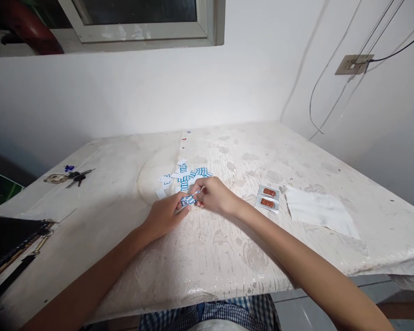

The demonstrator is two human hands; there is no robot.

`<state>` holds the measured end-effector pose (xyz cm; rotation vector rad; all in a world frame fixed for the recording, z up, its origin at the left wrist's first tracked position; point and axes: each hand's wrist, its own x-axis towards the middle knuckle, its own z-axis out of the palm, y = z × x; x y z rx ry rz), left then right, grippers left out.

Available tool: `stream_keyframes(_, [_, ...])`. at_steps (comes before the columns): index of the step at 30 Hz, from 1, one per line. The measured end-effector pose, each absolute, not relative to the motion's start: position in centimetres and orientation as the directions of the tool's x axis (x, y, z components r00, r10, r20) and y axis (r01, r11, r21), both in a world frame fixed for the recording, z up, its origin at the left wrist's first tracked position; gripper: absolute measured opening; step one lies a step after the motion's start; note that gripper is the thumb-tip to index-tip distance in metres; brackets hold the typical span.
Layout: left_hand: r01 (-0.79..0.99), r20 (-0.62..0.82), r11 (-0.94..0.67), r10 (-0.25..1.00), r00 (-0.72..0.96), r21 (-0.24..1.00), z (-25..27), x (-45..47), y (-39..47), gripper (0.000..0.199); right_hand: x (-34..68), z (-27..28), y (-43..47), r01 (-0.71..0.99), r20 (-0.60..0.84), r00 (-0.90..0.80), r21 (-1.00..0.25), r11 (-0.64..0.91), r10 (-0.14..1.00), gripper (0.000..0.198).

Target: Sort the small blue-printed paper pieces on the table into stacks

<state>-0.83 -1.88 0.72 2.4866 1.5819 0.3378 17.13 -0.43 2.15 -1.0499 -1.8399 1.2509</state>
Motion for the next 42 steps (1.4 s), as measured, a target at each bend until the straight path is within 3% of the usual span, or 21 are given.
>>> stream_keyframes(4, [0.868,0.106,-0.425,0.905,0.412,0.258,0.7,-0.9,-1.9,0.014,17.0,1.8,-0.7,0.299,0.092,-0.466,-0.92,0.254,0.88,0.003])
stream_keyframes(12, [0.854,0.125,-0.448,0.894,0.43,0.263,0.3,-1.3,-1.8,0.02,16.4,0.7,-0.8,0.519,0.131,-0.369,-0.792,0.321,0.92,0.017])
stream_keyframes(21, [0.85,0.18,-0.47,0.882,0.437,0.24,-0.2,-1.3,-1.6,0.022,16.3,0.4,-0.4,0.739,0.072,-0.286,-0.618,0.268,0.956,0.022])
stream_keyframes(27, [0.86,0.178,-0.464,0.883,0.433,0.21,-0.5,-1.3,-1.6,0.024,16.7,0.2,0.2,0.642,0.072,-0.413,-0.684,0.346,0.908,0.02])
stream_keyframes(30, [0.863,0.188,-0.467,0.881,0.434,0.192,-0.5,-1.3,-1.6,0.023,17.1,0.2,0.6,0.619,0.068,-0.477,-0.681,0.39,0.876,0.009])
stream_keyframes(35, [0.863,0.213,-0.474,0.874,0.437,0.174,-0.7,-1.3,-1.5,0.023,18.1,0.5,2.4,0.592,0.028,-0.437,-0.743,0.311,0.899,0.028])
stream_keyframes(38, [0.862,0.223,-0.473,0.873,0.433,0.18,-0.8,-1.3,-1.4,0.022,18.2,0.5,4.5,0.666,0.193,-0.392,-0.614,0.423,0.899,0.023])
stream_keyframes(40, [0.863,0.232,-0.472,0.873,0.429,0.179,-0.9,-1.4,-1.4,0.022,17.9,0.5,5.9,0.681,0.282,-0.492,-0.464,0.566,0.823,0.02])
stream_keyframes(42, [0.863,0.241,-0.474,0.871,0.429,0.176,-1.0,-1.4,-1.5,0.021,17.3,0.6,6.9,0.677,0.284,-0.584,-0.346,0.649,0.761,0.019])
